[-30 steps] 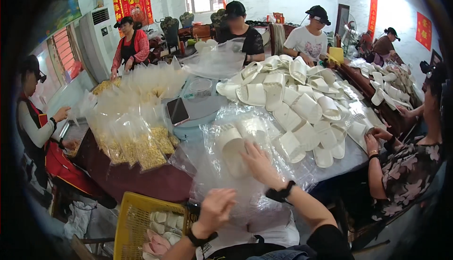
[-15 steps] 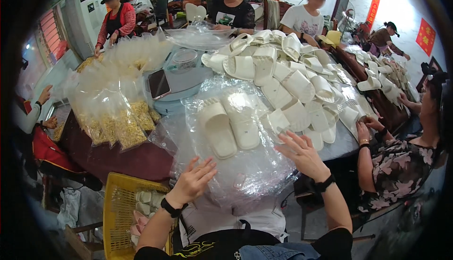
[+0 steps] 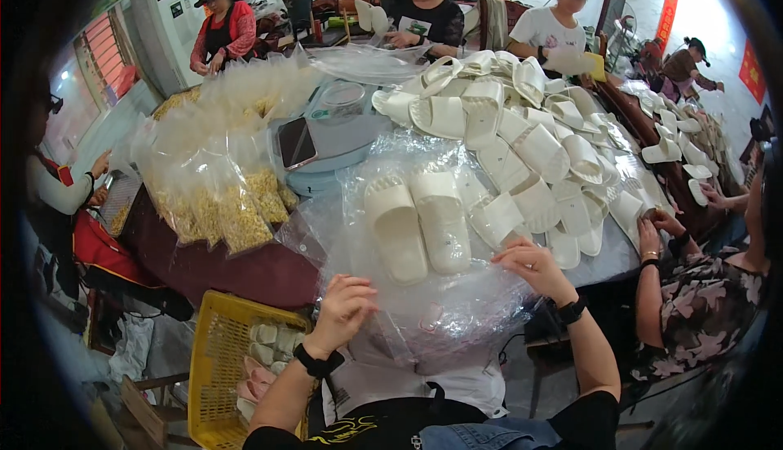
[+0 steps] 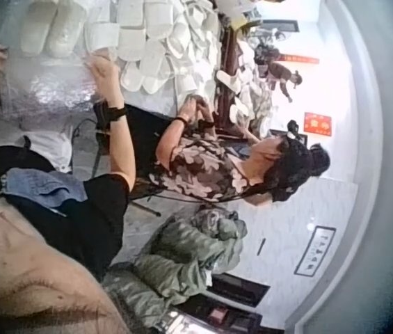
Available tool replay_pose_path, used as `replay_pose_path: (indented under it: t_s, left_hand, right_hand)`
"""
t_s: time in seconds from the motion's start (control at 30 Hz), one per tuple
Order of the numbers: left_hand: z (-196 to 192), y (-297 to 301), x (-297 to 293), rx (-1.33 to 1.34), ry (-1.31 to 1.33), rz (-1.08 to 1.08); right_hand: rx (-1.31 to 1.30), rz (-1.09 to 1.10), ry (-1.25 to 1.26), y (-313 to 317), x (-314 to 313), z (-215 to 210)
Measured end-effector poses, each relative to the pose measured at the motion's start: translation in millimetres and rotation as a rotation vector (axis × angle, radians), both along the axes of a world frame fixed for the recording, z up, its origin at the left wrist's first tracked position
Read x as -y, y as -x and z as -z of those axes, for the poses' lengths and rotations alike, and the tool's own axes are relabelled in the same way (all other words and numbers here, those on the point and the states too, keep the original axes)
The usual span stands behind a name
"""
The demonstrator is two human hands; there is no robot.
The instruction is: Packing pairs of white sandals into plastic bags and placing them into a yellow basket.
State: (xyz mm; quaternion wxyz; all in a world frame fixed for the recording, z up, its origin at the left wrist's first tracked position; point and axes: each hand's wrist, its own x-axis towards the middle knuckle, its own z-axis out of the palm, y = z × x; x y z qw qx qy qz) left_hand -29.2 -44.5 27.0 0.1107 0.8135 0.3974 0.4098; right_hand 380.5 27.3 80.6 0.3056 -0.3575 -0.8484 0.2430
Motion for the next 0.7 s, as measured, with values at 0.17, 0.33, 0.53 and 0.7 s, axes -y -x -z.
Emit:
replay_pose_path:
  t_s: [0.17,0.33,0.53,0.7]
  left_hand:
    - [2,-13,-3,0.353,0.254,-0.233]
    - [-4,-34,-9,0.003,0.079,-0.494]
    - [-13,-67,6,-0.254,-0.206,-0.044]
    - [-29,-97,-6,-0.151,-0.018,-0.129]
  right_hand:
    - [-0.057,0.475,0.277,12,2,23]
    - [0.066,0.630,-0.040,38,6,33]
    - [-0.289,0.552,0.160,50,5,24]
    - [-0.974,0.214,0.899,90,31,-32]
